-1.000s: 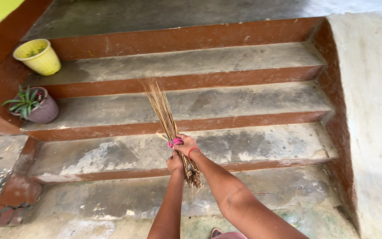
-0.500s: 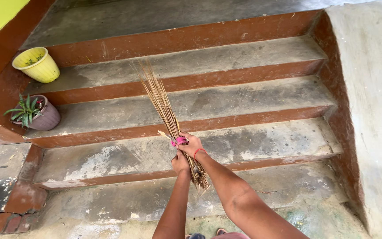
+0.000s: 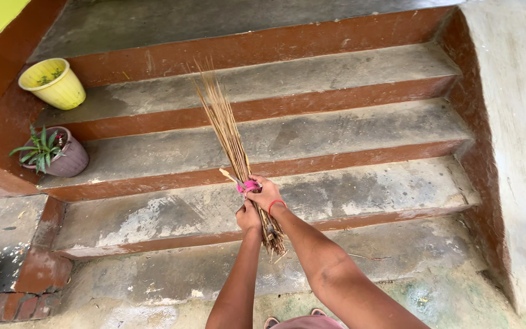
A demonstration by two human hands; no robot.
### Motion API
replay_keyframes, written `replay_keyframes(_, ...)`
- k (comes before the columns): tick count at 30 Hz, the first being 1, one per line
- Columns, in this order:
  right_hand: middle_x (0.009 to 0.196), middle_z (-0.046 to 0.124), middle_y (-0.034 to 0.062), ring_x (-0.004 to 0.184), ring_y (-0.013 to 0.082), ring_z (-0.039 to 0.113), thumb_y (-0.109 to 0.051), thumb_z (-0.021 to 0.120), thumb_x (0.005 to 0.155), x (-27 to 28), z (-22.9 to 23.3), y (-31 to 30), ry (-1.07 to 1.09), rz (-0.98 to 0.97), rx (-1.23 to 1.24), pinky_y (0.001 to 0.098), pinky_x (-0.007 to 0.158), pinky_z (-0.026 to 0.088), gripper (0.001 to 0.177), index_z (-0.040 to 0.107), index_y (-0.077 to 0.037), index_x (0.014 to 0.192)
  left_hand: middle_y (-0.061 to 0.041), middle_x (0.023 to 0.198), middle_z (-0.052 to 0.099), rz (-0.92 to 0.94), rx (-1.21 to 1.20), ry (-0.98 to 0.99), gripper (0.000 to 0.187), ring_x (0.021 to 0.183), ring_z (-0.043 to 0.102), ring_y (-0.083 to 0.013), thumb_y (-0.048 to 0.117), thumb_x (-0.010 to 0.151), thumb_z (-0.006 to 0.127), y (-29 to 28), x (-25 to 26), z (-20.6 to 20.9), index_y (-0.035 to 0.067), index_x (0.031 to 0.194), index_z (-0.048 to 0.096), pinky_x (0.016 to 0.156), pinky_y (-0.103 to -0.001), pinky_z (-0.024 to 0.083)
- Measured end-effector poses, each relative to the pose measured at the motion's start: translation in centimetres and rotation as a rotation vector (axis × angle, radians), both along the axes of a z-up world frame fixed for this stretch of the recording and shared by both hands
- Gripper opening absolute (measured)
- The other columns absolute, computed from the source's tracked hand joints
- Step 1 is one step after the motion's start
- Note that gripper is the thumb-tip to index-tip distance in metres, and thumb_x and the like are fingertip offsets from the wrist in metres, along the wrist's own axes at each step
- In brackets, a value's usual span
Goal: The person sweeps concrete stairs and a porch with a broom, moving debris across the surface.
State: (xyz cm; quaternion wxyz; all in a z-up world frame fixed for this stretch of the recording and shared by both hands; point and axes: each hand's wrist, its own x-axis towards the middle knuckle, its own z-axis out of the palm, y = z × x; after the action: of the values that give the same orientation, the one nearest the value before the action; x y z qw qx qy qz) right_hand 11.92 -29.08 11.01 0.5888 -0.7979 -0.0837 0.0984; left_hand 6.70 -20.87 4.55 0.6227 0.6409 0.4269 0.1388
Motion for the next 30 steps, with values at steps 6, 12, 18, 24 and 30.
replay_keyframes(6, 0.100, 0.079, 0.0121, 0.085, 0.0161, 0.075, -0.023, 0.080, 0.071, -0.6, 1.6, 1.6, -0.024, -0.021, 0.032, 0.0305, 0.083, 0.059, 0.065, 0.068, -0.018, 0.134, -0.024, 0.104, 0.075, 0.013, 0.139, 0.037, 0.052, 0.100, 0.072, -0.0364, 0.044, 0.095, 0.055, 1.4, -0.1, 1.5, -0.002, 0.110, 0.075, 0.093, -0.046, 0.051)
replay_keyframes(12, 0.101, 0.078, 0.0106, 0.087, 0.0149, 0.075, -0.022, 0.079, 0.072, -1.0, 1.9, 2.4, -0.029, -0.019, 0.061, 0.0302, 0.084, 0.059, 0.064, 0.066, -0.017, 0.134, -0.023, 0.100, 0.077, 0.001, 0.111, 0.010, 0.053, 0.096, 0.074, -0.0361, 0.044, 0.093, 0.053, 2.5, -0.3, 0.2, -0.002, 0.107, 0.076, 0.092, -0.045, 0.052)
replay_keyframes(18, 0.107, 0.077, 0.0114, 0.093, 0.0184, 0.075, -0.022, 0.082, 0.070, 2.0, 0.9, 3.6, -0.071, 0.010, -0.014, 0.0306, 0.089, 0.058, 0.064, 0.068, -0.016, 0.132, -0.021, 0.118, 0.073, -0.031, -0.030, -0.033, 0.063, 0.103, 0.070, -0.0302, 0.048, 0.101, 0.047, 4.8, 3.5, -4.5, -0.005, 0.124, 0.069, 0.093, -0.043, 0.052)
replay_keyframes(24, 0.113, 0.076, 0.0131, 0.101, 0.0220, 0.075, -0.024, 0.081, 0.071, 7.0, -1.8, 6.1, -0.066, 0.146, 0.001, 0.0317, 0.094, 0.057, 0.068, 0.065, -0.014, 0.136, -0.013, 0.110, 0.074, -0.109, -0.695, -0.218, 0.059, 0.095, 0.071, -0.0266, 0.049, 0.104, 0.032, 5.9, 6.6, -4.0, 0.005, 0.130, 0.060, 0.081, -0.041, 0.058)
replay_keyframes(30, 0.118, 0.074, 0.0155, 0.104, 0.0233, 0.072, -0.033, 0.085, 0.071, 13.7, -4.7, 5.5, 0.002, 0.296, -0.240, 0.0328, 0.098, 0.053, 0.070, 0.066, -0.020, 0.137, -0.010, 0.111, 0.071, 0.056, -0.887, -0.345, 0.056, 0.091, 0.072, -0.0237, 0.053, 0.105, 0.030, 2.2, 11.1, -3.4, 0.010, 0.127, 0.059, 0.078, -0.040, 0.060)
